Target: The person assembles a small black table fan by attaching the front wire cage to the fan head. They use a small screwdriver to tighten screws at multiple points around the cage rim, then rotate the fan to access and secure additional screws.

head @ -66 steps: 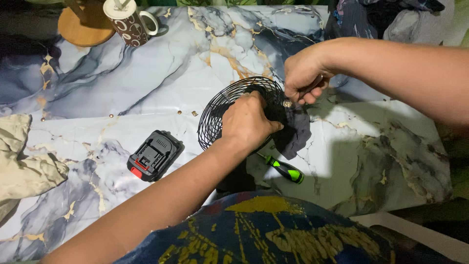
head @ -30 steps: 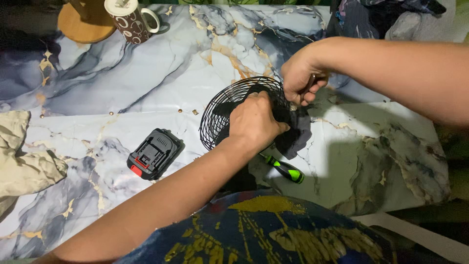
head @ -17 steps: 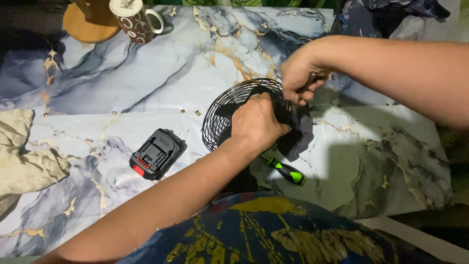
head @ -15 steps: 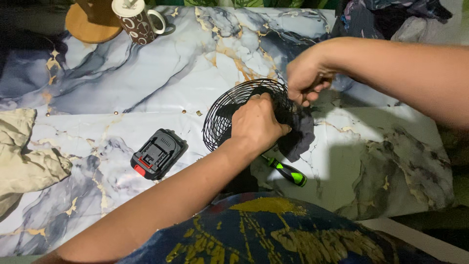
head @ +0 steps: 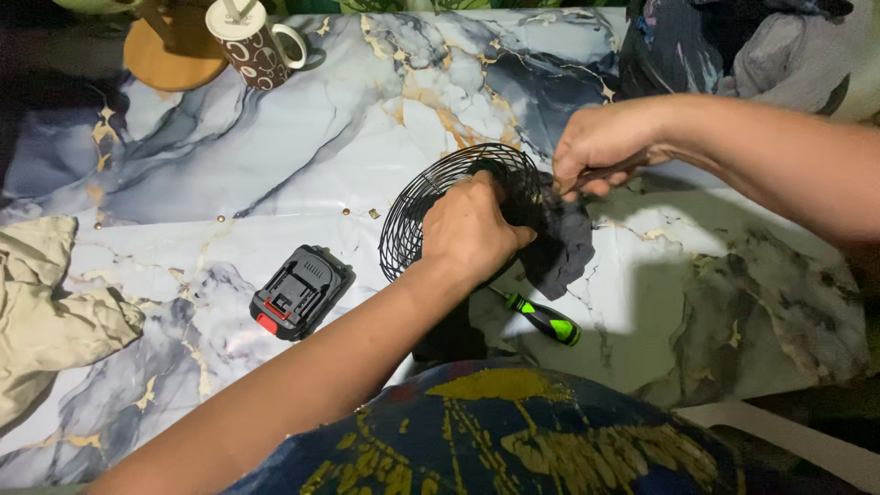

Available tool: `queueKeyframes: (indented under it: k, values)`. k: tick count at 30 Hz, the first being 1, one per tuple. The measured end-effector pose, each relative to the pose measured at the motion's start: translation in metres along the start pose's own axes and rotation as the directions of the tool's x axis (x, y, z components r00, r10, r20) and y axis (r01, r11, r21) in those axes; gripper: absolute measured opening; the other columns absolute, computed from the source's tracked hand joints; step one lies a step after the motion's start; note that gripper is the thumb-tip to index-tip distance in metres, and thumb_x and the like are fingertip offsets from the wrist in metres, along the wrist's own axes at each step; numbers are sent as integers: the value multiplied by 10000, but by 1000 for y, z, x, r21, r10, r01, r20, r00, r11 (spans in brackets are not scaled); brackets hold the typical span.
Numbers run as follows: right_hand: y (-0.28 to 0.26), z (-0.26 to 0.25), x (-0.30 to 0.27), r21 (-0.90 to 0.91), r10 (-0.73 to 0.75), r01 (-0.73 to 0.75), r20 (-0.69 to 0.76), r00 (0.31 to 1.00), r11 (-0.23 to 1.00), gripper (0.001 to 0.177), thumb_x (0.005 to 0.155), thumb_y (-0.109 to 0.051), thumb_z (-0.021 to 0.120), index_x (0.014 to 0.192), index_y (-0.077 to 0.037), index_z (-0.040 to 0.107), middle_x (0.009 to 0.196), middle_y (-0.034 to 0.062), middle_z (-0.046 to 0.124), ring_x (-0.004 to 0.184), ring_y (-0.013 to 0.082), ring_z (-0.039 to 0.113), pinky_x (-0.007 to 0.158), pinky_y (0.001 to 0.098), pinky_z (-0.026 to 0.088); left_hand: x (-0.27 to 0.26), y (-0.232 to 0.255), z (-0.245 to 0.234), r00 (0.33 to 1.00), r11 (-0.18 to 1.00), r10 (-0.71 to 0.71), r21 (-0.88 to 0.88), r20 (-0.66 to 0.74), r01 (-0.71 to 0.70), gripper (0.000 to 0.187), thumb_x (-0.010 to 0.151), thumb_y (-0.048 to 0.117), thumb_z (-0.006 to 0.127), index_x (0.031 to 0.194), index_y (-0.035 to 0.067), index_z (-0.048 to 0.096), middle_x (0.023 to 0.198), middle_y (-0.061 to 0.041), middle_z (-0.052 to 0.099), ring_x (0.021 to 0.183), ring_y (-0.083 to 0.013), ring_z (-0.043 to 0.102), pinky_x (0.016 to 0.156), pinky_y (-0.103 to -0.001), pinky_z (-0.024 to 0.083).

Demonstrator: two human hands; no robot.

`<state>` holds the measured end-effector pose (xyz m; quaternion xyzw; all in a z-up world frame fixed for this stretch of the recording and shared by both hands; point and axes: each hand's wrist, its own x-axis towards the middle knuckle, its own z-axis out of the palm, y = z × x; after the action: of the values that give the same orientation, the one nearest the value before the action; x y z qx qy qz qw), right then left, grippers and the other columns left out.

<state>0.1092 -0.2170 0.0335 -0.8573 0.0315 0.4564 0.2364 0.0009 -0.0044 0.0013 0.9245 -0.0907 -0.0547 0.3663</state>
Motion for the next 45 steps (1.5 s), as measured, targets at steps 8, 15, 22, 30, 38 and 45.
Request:
queueKeyframes:
  k: [8, 15, 22, 30, 38, 45]
  values:
    - [23, 20, -2, 251, -192, 206, -82, 978, 946, 212, 844, -146, 653, 800, 31, 760, 592, 40, 701, 414, 94, 523, 377, 263, 360, 2, -9, 0, 999, 999, -37, -24, -13, 37, 599, 616, 365, 913, 1069, 40, 693, 1035, -174, 735, 995, -338, 709, 860, -444, 551]
    - [3, 23, -12, 49, -57, 65, -153, 987, 997, 171, 810, -169, 688, 777, -22, 767, 535, 82, 601, 385, 129, 420, 374, 304, 288, 4, -5, -1, 996, 996, -86, -3, 25, 86, 592, 607, 375, 920, 1041, 40, 696, 1031, -161, 736, 996, -320, 707, 859, -436, 548]
    - [-15, 31, -16, -81, -84, 69, -211, 974, 994, 124, 770, -101, 718, 745, 17, 747, 520, 108, 622, 374, 159, 462, 368, 331, 329, -1, 0, -1, 997, 997, -75, -13, 21, 75, 586, 616, 361, 916, 1057, 45, 692, 1047, -165, 726, 1016, -332, 696, 867, -442, 541]
    - [-6, 34, -25, 92, -115, 134, -186, 976, 987, 167, 794, -141, 685, 750, 5, 753, 515, 107, 610, 375, 137, 428, 358, 311, 277, 0, -4, -3, 997, 996, -82, -33, 7, 82, 598, 613, 357, 915, 1063, 35, 689, 1061, -171, 728, 1023, -330, 697, 867, -441, 542]
    - [15, 39, -18, 195, -188, 231, -215, 958, 953, 180, 829, -125, 641, 788, 21, 737, 508, 111, 615, 369, 134, 420, 365, 301, 316, 0, -7, -5, 997, 997, -77, -17, 22, 78, 575, 634, 355, 900, 1073, 51, 686, 1041, -158, 739, 1015, -324, 702, 865, -438, 545]
    - [27, 48, -17, 261, -254, 313, -235, 938, 913, 193, 834, -121, 639, 788, 48, 722, 546, 117, 636, 409, 128, 482, 387, 297, 351, -2, -6, -8, 997, 997, -71, -19, 41, 72, 569, 629, 360, 891, 1065, 57, 684, 1024, -156, 748, 999, -328, 708, 859, -437, 549]
